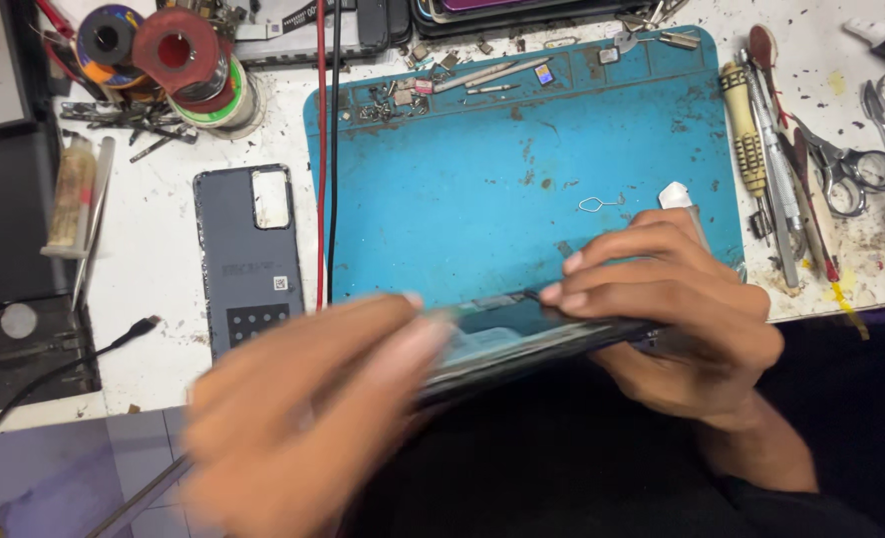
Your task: The person holds a smartphone, pries off its back cover, and removes the back panel to expose the internal components. They then use a screwdriver and tweezers to unscrew and work on the phone's internals on a repair mat.
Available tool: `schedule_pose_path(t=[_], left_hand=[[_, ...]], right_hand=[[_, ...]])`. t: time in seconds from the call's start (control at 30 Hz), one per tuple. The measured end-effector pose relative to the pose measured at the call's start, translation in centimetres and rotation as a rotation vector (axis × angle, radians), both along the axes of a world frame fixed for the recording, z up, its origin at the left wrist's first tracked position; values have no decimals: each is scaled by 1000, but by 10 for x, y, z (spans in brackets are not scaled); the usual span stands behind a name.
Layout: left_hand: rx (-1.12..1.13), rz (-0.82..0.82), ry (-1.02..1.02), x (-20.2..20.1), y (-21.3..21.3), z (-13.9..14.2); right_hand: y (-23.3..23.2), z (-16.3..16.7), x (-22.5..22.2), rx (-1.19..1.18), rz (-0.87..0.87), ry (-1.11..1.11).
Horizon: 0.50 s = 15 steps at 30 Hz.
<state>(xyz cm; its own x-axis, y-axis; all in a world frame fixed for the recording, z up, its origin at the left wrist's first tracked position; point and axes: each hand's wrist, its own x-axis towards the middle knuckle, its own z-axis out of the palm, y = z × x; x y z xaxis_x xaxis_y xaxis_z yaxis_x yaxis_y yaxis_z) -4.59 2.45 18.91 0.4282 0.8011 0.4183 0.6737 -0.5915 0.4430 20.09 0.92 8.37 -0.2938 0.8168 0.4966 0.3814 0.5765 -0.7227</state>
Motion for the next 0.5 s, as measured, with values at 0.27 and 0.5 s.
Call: schedule_pose_path(t=[0.27,0.5], left_hand=[[-475,-212,-1267,43,-24,-112],[-856,-11,-1619,36,-12,-122]], right_hand=[[-15,-41,-32,-629,23,737],[6,-10,-1,-642,-86,356]])
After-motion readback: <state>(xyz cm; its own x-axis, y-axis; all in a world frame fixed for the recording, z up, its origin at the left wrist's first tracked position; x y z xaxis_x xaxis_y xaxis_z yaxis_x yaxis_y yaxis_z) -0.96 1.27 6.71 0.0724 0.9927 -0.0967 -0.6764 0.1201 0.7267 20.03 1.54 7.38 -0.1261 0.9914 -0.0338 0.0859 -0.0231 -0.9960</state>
